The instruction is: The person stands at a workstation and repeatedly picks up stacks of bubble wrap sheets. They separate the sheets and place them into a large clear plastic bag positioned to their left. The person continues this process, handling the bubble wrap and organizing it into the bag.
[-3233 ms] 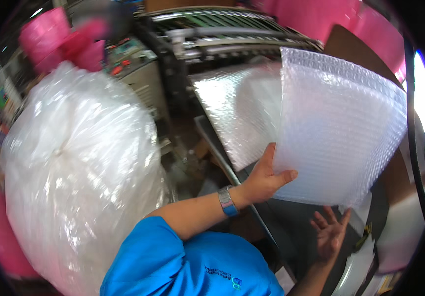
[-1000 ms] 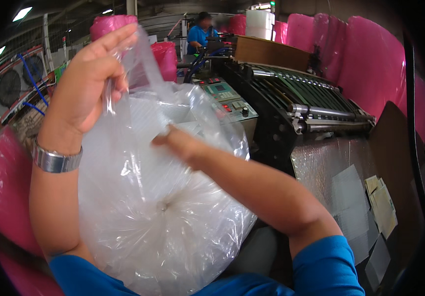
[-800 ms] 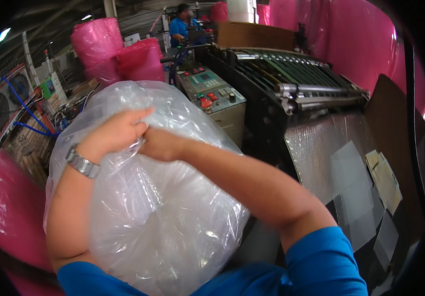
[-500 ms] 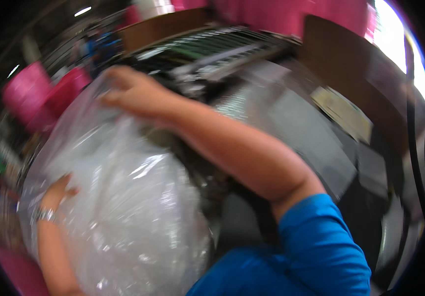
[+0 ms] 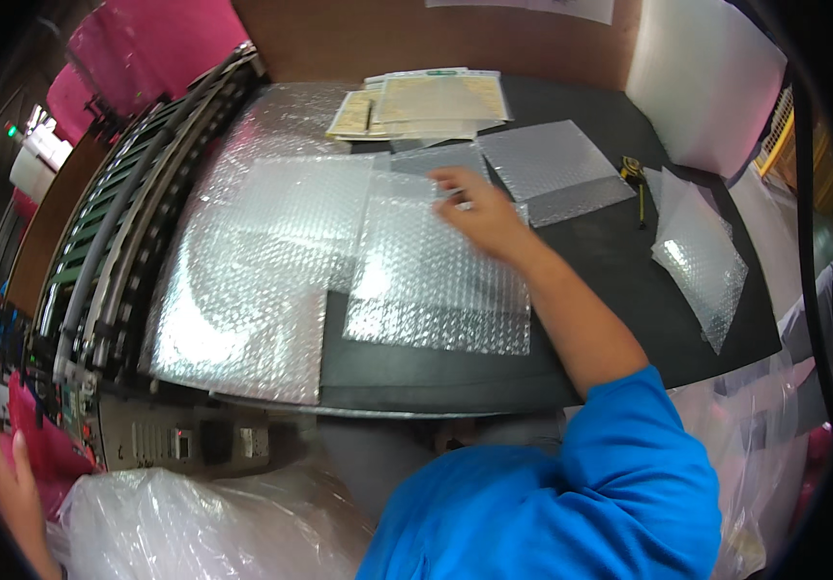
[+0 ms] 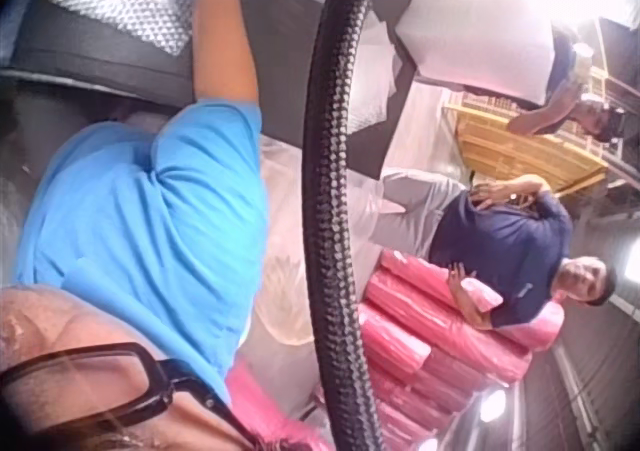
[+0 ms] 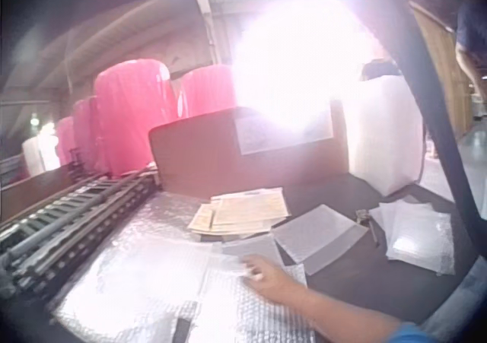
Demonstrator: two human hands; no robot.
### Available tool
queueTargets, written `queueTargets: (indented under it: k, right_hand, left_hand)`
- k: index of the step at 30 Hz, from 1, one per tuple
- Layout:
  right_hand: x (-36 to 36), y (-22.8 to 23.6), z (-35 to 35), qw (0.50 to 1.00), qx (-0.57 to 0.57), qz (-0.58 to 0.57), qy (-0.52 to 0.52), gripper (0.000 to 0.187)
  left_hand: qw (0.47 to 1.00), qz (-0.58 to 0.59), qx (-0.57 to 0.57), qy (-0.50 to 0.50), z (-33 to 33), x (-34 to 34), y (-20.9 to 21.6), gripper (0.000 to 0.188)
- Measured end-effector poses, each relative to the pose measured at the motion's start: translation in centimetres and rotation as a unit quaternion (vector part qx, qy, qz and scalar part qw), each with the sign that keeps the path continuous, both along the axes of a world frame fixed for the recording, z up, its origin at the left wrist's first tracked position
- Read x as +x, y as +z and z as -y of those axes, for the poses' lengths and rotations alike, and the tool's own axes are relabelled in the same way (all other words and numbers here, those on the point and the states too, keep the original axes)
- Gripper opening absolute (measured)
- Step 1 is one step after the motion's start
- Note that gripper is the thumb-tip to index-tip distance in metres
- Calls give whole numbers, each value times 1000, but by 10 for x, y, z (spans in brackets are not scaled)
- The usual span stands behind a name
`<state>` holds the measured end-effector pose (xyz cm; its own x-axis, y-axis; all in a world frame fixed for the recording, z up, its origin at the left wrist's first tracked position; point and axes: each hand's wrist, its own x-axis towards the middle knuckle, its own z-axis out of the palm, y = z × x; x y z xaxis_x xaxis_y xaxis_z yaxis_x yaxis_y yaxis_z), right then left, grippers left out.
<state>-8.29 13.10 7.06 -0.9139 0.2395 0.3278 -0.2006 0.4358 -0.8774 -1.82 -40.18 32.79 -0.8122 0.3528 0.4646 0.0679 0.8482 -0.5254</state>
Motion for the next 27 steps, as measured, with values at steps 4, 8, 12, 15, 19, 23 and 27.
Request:
queueTargets:
  k: [4,8,12,15,19,23,27]
  right_hand:
    - [21,-22,-112,976,114,-4,-185,46]
    - [35,-71,-187,893,382,35,-238,48]
    - [36,-83,-167,874,417,150,-198,38]
    - [35,-75,-157,886,396,160,-179,27]
    - [44,-49,-159,962,147,38,-228,22]
    - [89,-1,-107,945,290,-65,-139,26]
    - [104,-39,-11,940,286,181,28,57]
  left_hand:
    - [976,159,92,-114,-139,-58,-43,48]
    - [938,287,105,-164,-233,-141,-88,57]
    - [937,312,130,-86,-274,-201,-133,61]
    - [933,321,152,-55,-276,-256,-175,71]
    - [940,275,202,12,-268,-316,-227,83]
    - [924,275,239,120,-270,-321,-251,88]
    - [912,287,289,46,-291,-325,-255,84]
